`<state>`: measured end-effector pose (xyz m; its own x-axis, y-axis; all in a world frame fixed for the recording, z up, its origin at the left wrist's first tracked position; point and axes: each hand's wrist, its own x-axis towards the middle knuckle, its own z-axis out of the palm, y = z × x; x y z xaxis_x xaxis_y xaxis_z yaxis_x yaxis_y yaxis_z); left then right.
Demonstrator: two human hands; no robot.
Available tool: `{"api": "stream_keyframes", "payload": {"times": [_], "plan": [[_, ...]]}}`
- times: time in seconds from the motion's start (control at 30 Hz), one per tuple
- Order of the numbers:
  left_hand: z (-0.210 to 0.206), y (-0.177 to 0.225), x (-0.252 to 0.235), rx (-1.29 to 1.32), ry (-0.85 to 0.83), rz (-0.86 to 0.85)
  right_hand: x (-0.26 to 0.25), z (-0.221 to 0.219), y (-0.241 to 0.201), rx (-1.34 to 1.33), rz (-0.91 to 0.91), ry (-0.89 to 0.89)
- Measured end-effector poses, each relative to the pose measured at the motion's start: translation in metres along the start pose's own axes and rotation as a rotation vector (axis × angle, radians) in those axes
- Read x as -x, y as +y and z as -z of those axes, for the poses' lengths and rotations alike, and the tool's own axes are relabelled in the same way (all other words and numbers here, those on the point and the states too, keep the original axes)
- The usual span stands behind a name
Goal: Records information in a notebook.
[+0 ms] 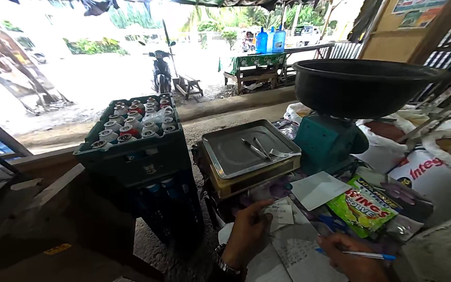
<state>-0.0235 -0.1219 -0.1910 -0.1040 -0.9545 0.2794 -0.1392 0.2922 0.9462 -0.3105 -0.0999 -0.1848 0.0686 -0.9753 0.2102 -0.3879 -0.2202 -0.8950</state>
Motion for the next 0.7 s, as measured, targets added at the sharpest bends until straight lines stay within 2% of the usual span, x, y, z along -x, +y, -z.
{"api": "stream_keyframes", "payload": {"times": [0.33, 0.5, 0.7], "plan": [[0.001, 0.003, -0.004, -0.039, 0.015, -0.020, -0.005, -0.001, 0.003, 0.034, 0.046, 0.041], [0.000, 0.000, -0.002, -0.084, 0.019, -0.027, -0.003, 0.001, -0.002, 0.024, -0.029, 0.016], [-0.001, -0.008, -0.001, -0.157, 0.031, -0.058, -0.003, 0.003, 0.007, -0.061, 0.038, -0.013]]}}
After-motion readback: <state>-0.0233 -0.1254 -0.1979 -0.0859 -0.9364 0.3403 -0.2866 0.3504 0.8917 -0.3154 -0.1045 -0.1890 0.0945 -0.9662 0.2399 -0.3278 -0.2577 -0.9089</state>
